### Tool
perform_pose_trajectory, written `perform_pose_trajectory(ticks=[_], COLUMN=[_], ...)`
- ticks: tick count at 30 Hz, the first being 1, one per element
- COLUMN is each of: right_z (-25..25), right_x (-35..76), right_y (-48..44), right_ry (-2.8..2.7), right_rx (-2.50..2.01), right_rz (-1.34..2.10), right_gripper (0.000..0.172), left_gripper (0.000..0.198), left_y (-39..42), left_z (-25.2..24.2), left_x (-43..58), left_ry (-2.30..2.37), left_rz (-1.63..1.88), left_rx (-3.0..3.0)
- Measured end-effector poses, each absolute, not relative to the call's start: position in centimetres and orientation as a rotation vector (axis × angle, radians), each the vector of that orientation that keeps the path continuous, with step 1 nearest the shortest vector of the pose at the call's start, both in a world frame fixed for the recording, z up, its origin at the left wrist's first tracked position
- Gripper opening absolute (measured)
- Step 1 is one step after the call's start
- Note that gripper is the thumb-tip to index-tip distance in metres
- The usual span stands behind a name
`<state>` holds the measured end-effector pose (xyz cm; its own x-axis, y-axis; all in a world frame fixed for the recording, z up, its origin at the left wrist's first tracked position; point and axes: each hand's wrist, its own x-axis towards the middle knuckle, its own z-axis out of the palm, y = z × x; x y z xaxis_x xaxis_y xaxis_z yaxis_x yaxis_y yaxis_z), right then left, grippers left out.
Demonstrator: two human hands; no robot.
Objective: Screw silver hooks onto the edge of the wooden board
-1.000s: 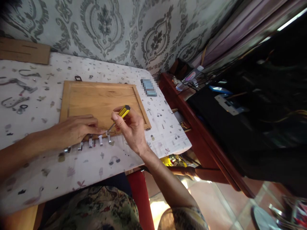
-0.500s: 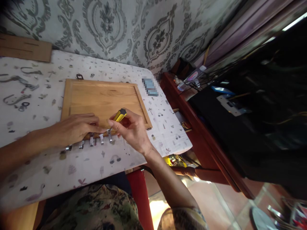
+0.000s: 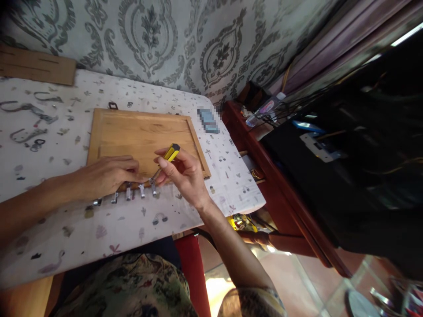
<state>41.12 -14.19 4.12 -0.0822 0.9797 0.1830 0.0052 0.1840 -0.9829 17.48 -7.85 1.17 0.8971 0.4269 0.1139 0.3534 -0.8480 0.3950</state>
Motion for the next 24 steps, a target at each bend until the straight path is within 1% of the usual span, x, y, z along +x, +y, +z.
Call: perform_pose_trajectory(ticks=[3,7,13,17,18,22,24], right_z=[4.12,4.25,4.45,4.5,4.53,4.81,4.99], right_x=[40.99,40.7,41.16,41.13,41.02,40.68,40.75], right_y=[-14.11,-14.01,-13.99,-13.92,-13.87,-13.73,-13.75], right_ry=[-1.362,-1.339,-1.366,-1.401,-1.395,-1.357,-1.365], right_rx=[-1.061,-1.093,-0.968,-1.011,-1.016,-1.039,-1.035], right_rz=[1.07,1.102,1.167,1.09,1.067,1.089,1.137], right_gripper=[0.032,0.039,0.043,0.035,0.035,0.044,0.044], left_gripper=[0.031,0.032,0.028,0.025,0.025,0.025,0.025], left_y=[-7.79,-7.76,-7.95,-7.94,-7.91,-7.83,-7.84], left_z=[1.21,1.27,1.0,0.89,0.9,0.94,0.92], left_x=[17.48,17.5,17.53,17.57,17.59,17.65,17.66], left_ry=[0.576,0.599,0.591,0.581,0.581,0.598,0.614], left_rz=[0.278,0.26,0.303,0.313,0.31,0.28,0.276], left_rx=[2.689,2.691,2.657,2.648,2.655,2.668,2.66])
